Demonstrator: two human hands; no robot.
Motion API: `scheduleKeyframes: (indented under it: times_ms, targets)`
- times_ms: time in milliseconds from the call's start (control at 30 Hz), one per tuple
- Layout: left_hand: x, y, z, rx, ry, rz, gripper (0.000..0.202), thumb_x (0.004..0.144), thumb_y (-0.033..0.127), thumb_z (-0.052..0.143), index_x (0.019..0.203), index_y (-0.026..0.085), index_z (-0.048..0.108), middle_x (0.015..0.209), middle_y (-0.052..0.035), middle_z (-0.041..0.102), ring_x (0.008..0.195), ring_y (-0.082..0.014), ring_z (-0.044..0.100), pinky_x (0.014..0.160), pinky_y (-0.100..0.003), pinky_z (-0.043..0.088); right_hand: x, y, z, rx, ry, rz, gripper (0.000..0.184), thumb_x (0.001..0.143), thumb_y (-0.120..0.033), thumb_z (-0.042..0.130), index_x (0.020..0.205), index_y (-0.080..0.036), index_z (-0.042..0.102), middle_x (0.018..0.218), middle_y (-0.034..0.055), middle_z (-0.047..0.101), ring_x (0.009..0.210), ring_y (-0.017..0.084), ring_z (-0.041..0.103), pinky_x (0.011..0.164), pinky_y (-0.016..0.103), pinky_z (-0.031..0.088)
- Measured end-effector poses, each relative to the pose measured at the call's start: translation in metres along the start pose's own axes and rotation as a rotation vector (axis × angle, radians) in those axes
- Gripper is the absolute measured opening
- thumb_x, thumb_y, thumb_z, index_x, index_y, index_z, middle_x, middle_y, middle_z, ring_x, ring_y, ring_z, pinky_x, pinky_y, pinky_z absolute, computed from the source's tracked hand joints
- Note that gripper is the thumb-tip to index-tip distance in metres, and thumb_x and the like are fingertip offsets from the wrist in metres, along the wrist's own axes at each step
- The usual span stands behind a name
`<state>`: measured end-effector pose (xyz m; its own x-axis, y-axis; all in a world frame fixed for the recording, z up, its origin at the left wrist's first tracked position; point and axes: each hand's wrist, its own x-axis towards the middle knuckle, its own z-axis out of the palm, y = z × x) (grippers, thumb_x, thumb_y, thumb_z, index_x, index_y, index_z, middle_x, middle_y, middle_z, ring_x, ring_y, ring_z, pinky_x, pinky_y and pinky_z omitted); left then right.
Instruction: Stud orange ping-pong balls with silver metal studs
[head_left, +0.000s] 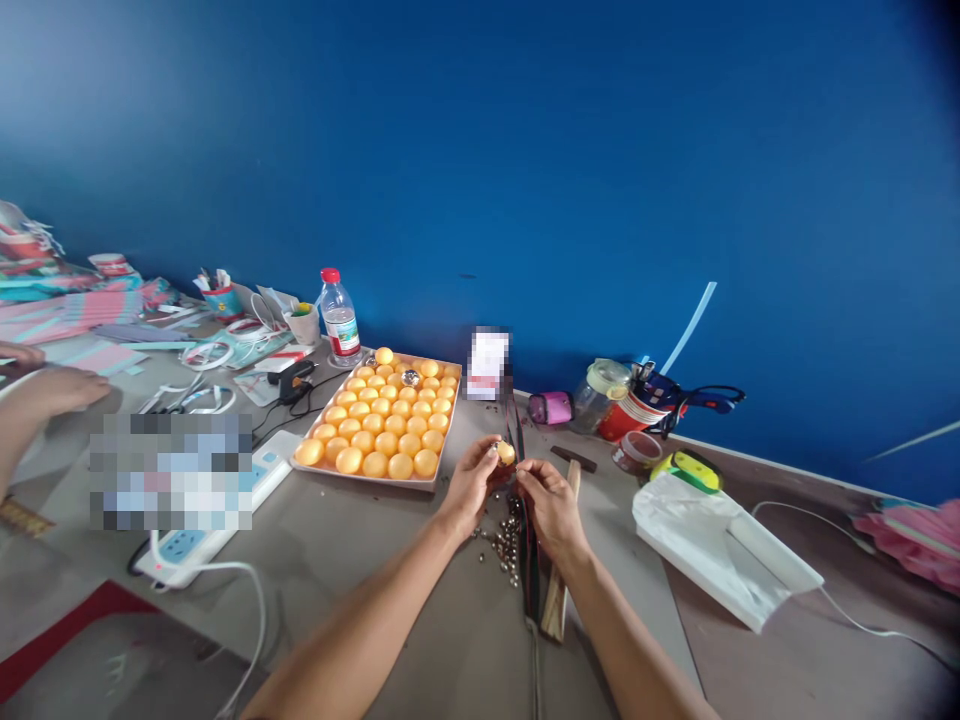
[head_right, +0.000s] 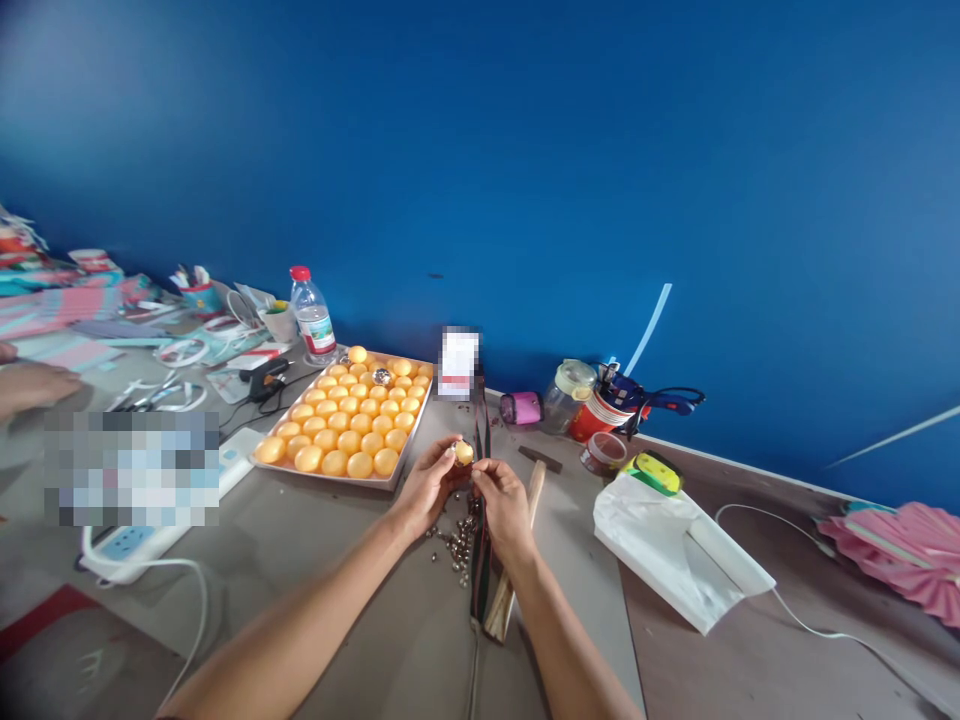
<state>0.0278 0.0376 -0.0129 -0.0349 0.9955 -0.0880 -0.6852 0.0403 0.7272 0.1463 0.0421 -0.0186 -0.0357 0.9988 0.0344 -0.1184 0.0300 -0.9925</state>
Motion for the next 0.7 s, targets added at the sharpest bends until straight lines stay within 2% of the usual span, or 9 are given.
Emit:
scheduleKeyframes:
  times_ms: [200, 367, 700]
  targets:
    - [-0.0023, 0.0005, 0.0032, 0.004, -0.029, -0.01, 0.038, 0.066, 0.036, 0.073, 0.097, 0.017, 0.062, 0.088, -0.0037, 0.065, 0.076, -0.0137, 0.06, 0.073, -0.028, 0.046, -0.0001, -0.0018, 0.002, 0.044, -0.002, -0.007, 0.02, 0.068, -0.038, 0.066, 0.074, -0.021, 0.057, 0.07, -0.0017, 0.057, 0.062, 0.013, 0.049, 0.059, 0.026, 0.04]
    - [-0.0038, 0.0018, 0.0047, 0.004, -0.035, -0.018, 0.036, 0.066, 0.035, 0.073, 0.095, 0.015, 0.063, 0.082, -0.003, 0.065, 0.072, -0.013, 0.06, 0.072, -0.028, 0.046, 0.0006, -0.0016, 0.0019, 0.038, -0.007, 0.003, 0.021, 0.069, -0.038, 0.066, 0.075, -0.02, 0.057, 0.07, -0.0018, 0.057, 0.062, 0.013, 0.05, 0.059, 0.026, 0.041]
    - [-0.0034, -0.0046, 0.0005, 0.095, -0.047, 0.043, 0.034, 0.069, 0.037, 0.07, 0.094, 0.015, 0.062, 0.083, -0.0036, 0.063, 0.073, -0.0137, 0.059, 0.07, -0.028, 0.047, -0.0023, -0.0014, 0.0017, 0.01, 0.025, -0.007, 0.022, 0.069, -0.039, 0.064, 0.076, -0.021, 0.054, 0.069, -0.002, 0.057, 0.059, 0.014, 0.05, 0.056, 0.027, 0.042]
